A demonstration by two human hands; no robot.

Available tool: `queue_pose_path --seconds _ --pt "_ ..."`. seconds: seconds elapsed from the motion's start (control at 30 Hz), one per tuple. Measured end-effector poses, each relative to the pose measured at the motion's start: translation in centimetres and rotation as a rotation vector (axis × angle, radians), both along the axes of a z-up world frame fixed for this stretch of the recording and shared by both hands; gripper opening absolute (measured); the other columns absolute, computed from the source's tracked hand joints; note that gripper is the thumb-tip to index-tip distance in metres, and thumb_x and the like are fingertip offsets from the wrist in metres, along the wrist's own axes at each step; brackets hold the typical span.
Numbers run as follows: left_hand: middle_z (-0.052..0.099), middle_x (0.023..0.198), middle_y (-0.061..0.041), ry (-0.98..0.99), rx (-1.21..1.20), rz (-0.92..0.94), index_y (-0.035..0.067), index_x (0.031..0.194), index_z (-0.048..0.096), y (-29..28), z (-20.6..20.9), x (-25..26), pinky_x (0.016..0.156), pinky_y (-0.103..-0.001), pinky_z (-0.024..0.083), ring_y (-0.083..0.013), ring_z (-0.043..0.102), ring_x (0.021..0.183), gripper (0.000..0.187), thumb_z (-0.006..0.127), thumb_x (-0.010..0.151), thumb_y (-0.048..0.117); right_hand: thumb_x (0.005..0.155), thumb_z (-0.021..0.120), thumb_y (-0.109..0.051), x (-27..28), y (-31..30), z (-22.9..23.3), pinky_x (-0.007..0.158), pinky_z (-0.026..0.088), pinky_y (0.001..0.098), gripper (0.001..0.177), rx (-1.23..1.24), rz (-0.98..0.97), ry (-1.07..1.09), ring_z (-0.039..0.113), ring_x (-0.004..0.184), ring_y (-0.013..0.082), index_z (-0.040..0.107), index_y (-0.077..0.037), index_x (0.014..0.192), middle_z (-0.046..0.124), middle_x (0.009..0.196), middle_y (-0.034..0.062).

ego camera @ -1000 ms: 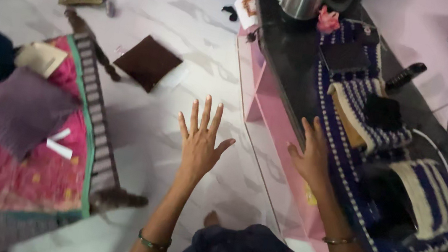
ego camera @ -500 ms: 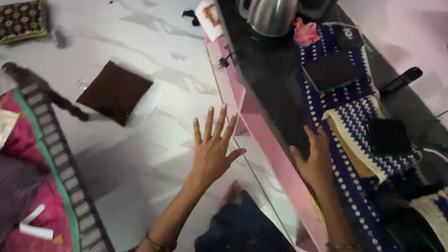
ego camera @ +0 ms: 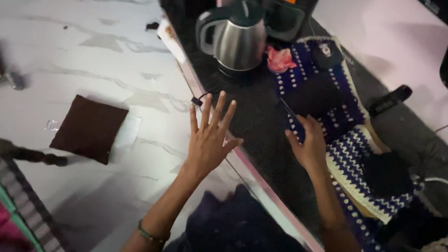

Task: The person walks around a room collecting various electronic accessories, including a remote control, a power adapter, and charging cables. They move between a bed, a wooden table, and a shelf, picking up items and placing them onto the table.

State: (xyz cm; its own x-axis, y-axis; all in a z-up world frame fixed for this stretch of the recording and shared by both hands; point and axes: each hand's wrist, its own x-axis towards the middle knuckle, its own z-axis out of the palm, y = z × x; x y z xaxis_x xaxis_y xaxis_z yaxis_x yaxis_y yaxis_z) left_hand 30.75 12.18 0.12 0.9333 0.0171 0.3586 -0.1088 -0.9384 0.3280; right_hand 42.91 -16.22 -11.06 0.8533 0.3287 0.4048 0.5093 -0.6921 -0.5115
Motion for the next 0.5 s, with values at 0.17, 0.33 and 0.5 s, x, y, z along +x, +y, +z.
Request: queue_pose_path --seconds 0.17,0.33,0.5 --pt "0.019 0.17 -0.011 0.093 -0.04 -0.091 0.016 0.16 0.034 0.0 -1.5 4.7 0.12 -0.07 0.007 -0.0384 0.014 0.157 0.099 0.079 0.079 0.049 0.093 0.073 -0.035 -0.3 2.1 -0.7 0.115 0.039 0.0497 0.057 0.004 0.015 0.199 0.05 0.139 0.0441 0.059 -0.006 0.139 0.053 0.148 0.0222" --pt "0.02 0.17 -0.012 0.055 -0.018 -0.247 0.014 0.16 0.034 -2.1 -3.2 9.7 0.122 -0.069 0.008 -0.0375 0.014 0.157 0.099 0.075 0.081 0.056 0.092 0.074 -0.035 0.4 0.6 2.0 0.112 0.028 0.0578 0.057 -0.225 -0.246 0.224 0.041 0.137 0.0488 0.06 -0.005 0.139 0.047 0.151 0.0269" --pt "0.027 0.167 -0.013 0.063 0.029 -0.423 0.014 0.159 0.038 -3.9 -4.6 13.3 0.123 -0.069 0.01 -0.0373 0.017 0.157 0.096 0.072 0.082 0.058 0.093 0.074 -0.032 3.2 -5.3 3.2 0.124 0.035 0.0552 0.053 -0.404 -0.47 0.051 0.054 0.134 0.0435 0.065 -0.004 0.137 0.063 0.134 0.023"
